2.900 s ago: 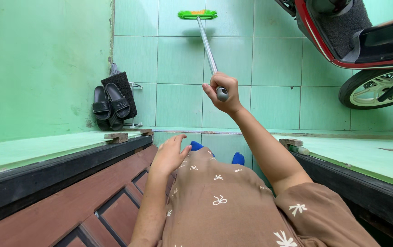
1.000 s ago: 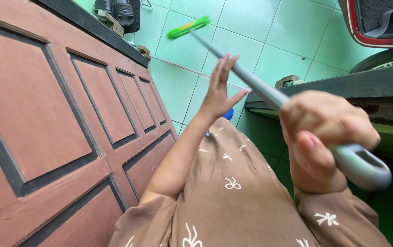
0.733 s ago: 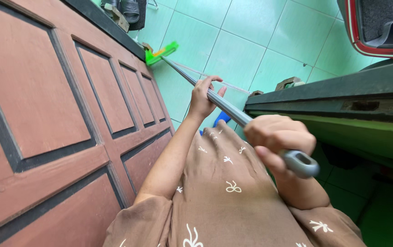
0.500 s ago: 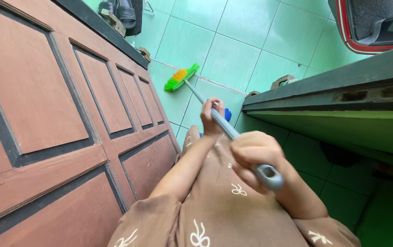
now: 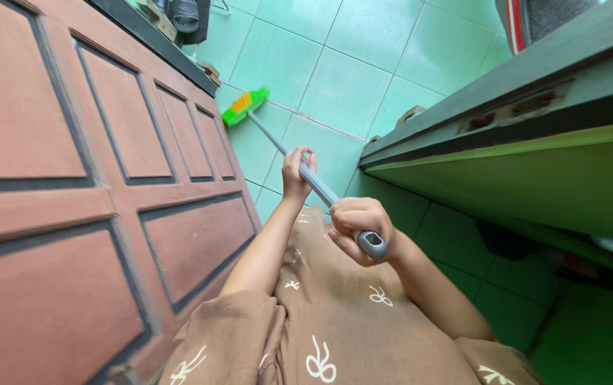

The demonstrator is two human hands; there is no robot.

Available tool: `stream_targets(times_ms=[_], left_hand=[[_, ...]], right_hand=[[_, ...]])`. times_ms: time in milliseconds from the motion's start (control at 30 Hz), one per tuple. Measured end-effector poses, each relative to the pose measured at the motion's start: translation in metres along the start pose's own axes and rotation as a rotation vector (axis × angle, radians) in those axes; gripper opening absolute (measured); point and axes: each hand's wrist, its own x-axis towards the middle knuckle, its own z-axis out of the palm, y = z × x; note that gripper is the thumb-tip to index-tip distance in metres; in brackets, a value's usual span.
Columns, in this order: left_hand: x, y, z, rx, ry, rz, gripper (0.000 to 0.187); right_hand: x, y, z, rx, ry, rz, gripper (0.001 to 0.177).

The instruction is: The person sweeps the floor using a broom, pushing debris toward and through an open doorway.

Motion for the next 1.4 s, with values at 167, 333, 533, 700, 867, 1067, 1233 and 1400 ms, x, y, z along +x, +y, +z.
stream_targets(times_ms=[167,333,533,700,867,1067,1233,1400], left_hand=[[-0.059,0.077,0.034,-0.100,-0.227,0.118,0.017],[-0.110,0.147,0.064,-0.124,-0.267,0.083,0.013],[-0.141,0.170,0.044,-0.156,-0.074,0.130,0.014],[-0.170,0.139,0.044,-0.137,-0.137,0.018,0.019],[-0.233,0.167,0.059,-0.200,-0.357,0.053,0.024],[-0.343,0.232,0.037,-0.303,-0.501,0.025,0.027],[-0.399,0.266,0.006,-0.235,-0.573,-0.020,0.027],[-0.438,0.266,-0.003,-0.213,-0.330,0.145,0.020]], right_hand=[[-0.055,-0.089,-0.063,0.020,-0.002,0.177,0.033],[-0.083,-0.149,-0.092,0.124,-0.001,0.258,0.036],[-0.124,-0.154,-0.092,0.178,-0.147,-0.073,0.029],[-0.164,-0.134,-0.031,0.025,-0.088,-0.079,0.031],[-0.217,-0.178,-0.017,-0.041,0.044,-0.012,0.030],[-0.276,-0.261,0.012,0.028,-0.018,-0.031,0.028],[-0.318,-0.327,0.031,-0.070,0.057,0.011,0.019],[-0.368,-0.354,0.045,-0.029,0.107,0.031,0.020]])
